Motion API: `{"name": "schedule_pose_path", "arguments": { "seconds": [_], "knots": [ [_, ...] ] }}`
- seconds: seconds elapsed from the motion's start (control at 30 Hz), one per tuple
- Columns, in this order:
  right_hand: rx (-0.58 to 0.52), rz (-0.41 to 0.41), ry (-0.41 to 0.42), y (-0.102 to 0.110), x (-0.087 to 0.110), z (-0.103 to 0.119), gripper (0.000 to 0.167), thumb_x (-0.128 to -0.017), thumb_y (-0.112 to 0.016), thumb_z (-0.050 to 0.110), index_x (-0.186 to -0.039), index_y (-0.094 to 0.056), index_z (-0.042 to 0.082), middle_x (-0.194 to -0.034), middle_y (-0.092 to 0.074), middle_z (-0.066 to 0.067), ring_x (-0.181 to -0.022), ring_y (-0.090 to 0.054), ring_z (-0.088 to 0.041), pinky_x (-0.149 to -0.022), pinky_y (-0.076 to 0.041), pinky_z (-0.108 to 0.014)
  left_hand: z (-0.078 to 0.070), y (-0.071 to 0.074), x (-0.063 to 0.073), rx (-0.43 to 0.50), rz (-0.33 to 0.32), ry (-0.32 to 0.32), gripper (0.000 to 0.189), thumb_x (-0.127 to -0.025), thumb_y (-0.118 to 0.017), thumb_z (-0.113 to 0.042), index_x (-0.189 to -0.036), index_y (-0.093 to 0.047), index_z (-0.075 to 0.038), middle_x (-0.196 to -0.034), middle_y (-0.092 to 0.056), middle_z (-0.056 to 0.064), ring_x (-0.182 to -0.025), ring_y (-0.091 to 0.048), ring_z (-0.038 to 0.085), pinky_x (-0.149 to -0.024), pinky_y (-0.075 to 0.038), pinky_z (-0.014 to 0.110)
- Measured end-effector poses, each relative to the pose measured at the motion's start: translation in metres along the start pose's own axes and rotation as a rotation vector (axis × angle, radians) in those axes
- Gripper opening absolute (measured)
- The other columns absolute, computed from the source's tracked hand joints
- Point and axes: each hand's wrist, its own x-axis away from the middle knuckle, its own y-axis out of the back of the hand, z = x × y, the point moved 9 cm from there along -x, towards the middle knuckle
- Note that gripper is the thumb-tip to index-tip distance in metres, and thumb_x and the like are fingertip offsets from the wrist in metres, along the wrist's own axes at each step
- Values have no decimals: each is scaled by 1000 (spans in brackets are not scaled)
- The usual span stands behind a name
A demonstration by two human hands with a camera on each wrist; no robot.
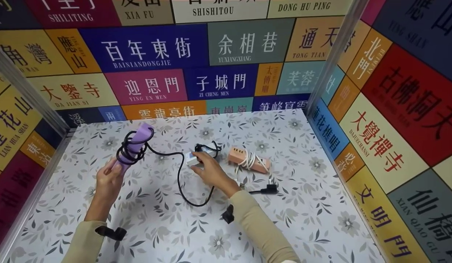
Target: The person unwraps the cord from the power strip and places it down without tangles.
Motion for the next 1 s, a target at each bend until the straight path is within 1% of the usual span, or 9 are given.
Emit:
{"name": "schedule_pose_path", "arguments": {
  "seconds": [0.17,0.27,0.37,0.5,0.53,0.6,0.77,0.9,1.0],
  "knots": [
    [46,10,42,-4,-14,8,50,-100,-62,18,-147,-49,6,-140,-56,-15,-123,-57,-36,-102,-50,-56,0,0,0,1,1,-3,43,-92,-65,-1,-134,-58,6,-116,-73,0,-112,-67,12,-101,-52,21],
    [75,38,29,-8,-18,10,50,-101,-61,21,-148,-49,14,-148,-52,-10,-125,-57,-31,-103,-50,-53,0,0,-1,-2,9,-7,48,-93,-64,-1,-137,-52,12,-117,-72,0,-112,-66,12,-101,-52,21],
    [94,87,15,-14,-21,9,51,-101,-60,22,-151,-46,19,-150,-50,-9,-118,-59,-32,-98,-52,-50,1,-2,-1,-1,22,-15,50,-93,-62,0,-138,-48,16,-118,-72,1,-113,-66,12,-101,-52,22],
    [52,150,8,-22,-23,6,46,-102,-59,20,-147,-50,13,-145,-54,-14,-120,-59,-39,-98,-52,-50,3,-2,-1,21,32,-27,42,-94,-60,1,-135,-57,7,-118,-73,0,-113,-66,12,-101,-52,22],
    [25,158,7,-23,-23,5,44,-102,-59,19,-144,-52,10,-143,-55,-16,-124,-57,-41,-102,-52,-51,3,-2,0,23,32,-27,40,-94,-60,2,-134,-59,5,-118,-73,0,-114,-66,12,-101,-52,22],
    [-40,146,1,-24,-23,3,36,-101,-61,19,-134,-59,5,-136,-60,-17,-124,-59,-41,-102,-53,-49,5,-2,1,21,27,-19,40,-94,-59,2,-134,-59,4,-118,-73,0,-113,-66,12,-101,-52,21],
    [-150,121,-12,-19,-21,1,21,-100,-63,22,-110,-68,4,-110,-72,-15,-105,-67,-31,-91,-55,-34,7,1,3,29,2,-3,41,-93,-59,4,-134,-58,6,-116,-73,0,-112,-67,12,-101,-52,21],
    [-221,105,-13,-11,-23,2,22,-100,-61,20,-106,-69,0,-101,-72,-23,-97,-70,-31,-90,-57,-32,7,2,2,58,-5,-15,35,-93,-57,5,-127,-66,-2,-116,-74,0,-111,-67,11,-100,-52,21],
    [-228,12,-21,1,-27,2,20,-99,-63,18,-107,-72,1,-98,-71,-28,-90,-69,-33,-83,-58,-33,7,2,2,74,-12,-16,35,-93,-59,4,-127,-66,-2,-116,-73,0,-111,-67,11,-100,-52,21]
  ]
}}
